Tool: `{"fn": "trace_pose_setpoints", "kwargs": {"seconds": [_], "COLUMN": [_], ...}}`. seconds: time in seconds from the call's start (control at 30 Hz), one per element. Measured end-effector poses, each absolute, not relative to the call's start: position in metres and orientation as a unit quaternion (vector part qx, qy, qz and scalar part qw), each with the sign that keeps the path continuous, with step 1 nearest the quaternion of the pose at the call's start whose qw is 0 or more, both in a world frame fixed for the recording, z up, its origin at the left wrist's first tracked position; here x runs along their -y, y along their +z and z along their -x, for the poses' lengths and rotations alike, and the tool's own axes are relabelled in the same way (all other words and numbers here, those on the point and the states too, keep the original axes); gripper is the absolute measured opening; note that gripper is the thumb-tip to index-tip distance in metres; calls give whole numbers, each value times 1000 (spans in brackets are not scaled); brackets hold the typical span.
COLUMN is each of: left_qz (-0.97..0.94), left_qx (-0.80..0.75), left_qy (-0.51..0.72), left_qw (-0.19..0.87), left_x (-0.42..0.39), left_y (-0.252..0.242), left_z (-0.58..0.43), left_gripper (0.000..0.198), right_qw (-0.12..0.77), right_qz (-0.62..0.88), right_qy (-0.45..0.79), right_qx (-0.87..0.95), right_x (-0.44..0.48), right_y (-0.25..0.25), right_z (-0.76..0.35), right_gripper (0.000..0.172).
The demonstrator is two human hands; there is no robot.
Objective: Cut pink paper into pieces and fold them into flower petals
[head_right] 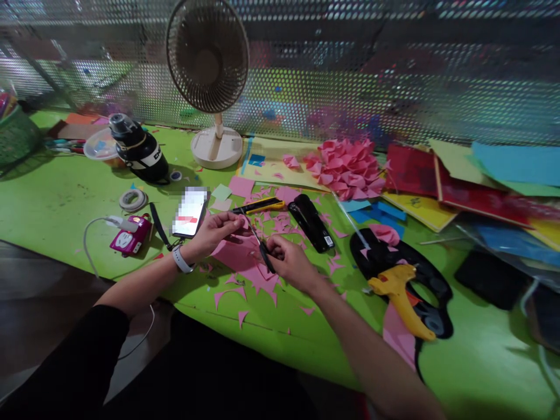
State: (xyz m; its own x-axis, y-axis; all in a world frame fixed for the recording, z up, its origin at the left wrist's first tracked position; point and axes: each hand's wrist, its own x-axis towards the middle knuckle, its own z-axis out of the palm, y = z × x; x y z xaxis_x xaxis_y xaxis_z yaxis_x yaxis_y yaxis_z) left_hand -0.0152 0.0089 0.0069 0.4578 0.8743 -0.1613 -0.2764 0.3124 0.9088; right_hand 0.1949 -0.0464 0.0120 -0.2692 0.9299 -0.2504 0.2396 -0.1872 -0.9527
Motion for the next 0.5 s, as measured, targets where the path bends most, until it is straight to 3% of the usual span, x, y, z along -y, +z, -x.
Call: {"fn": "trace_pose_setpoints", "kwargs": {"seconds": [0.5], "left_qz": [-455], "left_qx": [-353], "left_qy": [350], "left_qw": [739], "left_x": [-13], "left_y": [13], "left_z": [21], "left_gripper": [48], "right_qw": [278], "right_qz": [524], "right_qy": [594], "right_qx": [544], "right_x": [46], "right_y": [19], "right_z": [-194], "right_gripper": [50]}}
